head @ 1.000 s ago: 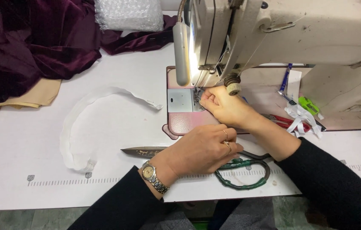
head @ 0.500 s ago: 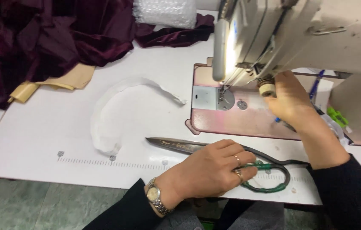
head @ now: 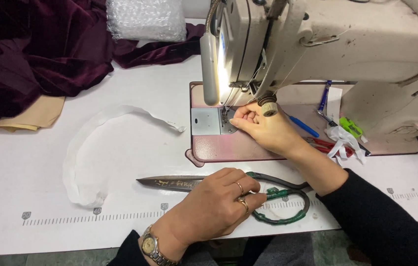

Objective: The person handles a sewing machine bobbin, checks a logbook, and then irons a white fabric strip onto a piece of blue fabric.

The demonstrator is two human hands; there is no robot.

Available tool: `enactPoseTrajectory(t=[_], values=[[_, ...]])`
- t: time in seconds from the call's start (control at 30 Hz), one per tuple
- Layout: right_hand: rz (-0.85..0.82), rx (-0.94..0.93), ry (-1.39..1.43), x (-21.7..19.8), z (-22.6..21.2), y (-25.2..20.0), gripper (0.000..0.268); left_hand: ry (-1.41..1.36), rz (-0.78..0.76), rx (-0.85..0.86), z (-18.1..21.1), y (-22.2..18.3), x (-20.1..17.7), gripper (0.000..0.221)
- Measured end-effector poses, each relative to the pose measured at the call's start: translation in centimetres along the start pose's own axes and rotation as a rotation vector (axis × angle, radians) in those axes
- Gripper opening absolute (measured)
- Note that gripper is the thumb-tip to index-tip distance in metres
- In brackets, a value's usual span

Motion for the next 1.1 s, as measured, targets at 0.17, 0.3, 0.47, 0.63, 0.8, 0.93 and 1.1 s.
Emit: enactPoseTrajectory(t=[0.17,0.3,0.47,0.63,0.8,0.93,1.1], values=[[0.092,-0.065,0.134,-2.1,0.1,-0.4,0.029,0.027,0.018,-0.015,-0.1,0.1,-0.2,0.010],[0.147,0.018,0.015,-2.2,-0.5,-0.9,0.016,-0.009,0.090,-0.106,-0.9,0.0,-0.9,0.008],[-0.022,0.102,0.000,1.2,1.7,1.0,0.035,0.018,0.098,-0.149,-1.4,0.0,-0.9,0.008],[0.025,-0.176,0.305,0.8,2.4,1.9,0.008,0.120,0.079,-0.252,-2.2,-0.4,-0.8,0.006],[0.107,0.020,0.225,-3.1,1.4,-0.8,0.008,0.098,0.083,-0.527,-6.0,-2.1,-1.8,0.010],[0.105,-0.166,0.418,-3.4,2.2,-1.4,0.011,0.103,0.030,-0.654,-8.0,-2.4,-3.5,0.012],[-0.197,-0.227,0.513,-1.5,0.4,-2.3,0.009,0.081,-0.016,-0.643,-6.7,-2.0,-3.4,0.012]])
Point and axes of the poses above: each hand's wrist, its own y-axis towards the middle knuckle, its own x-axis out of the palm, z = x × y, the point moved 6 cm from there along y, towards the middle knuckle, and after that the axes turned 9 degrees about -z, right-handed, at the moved point
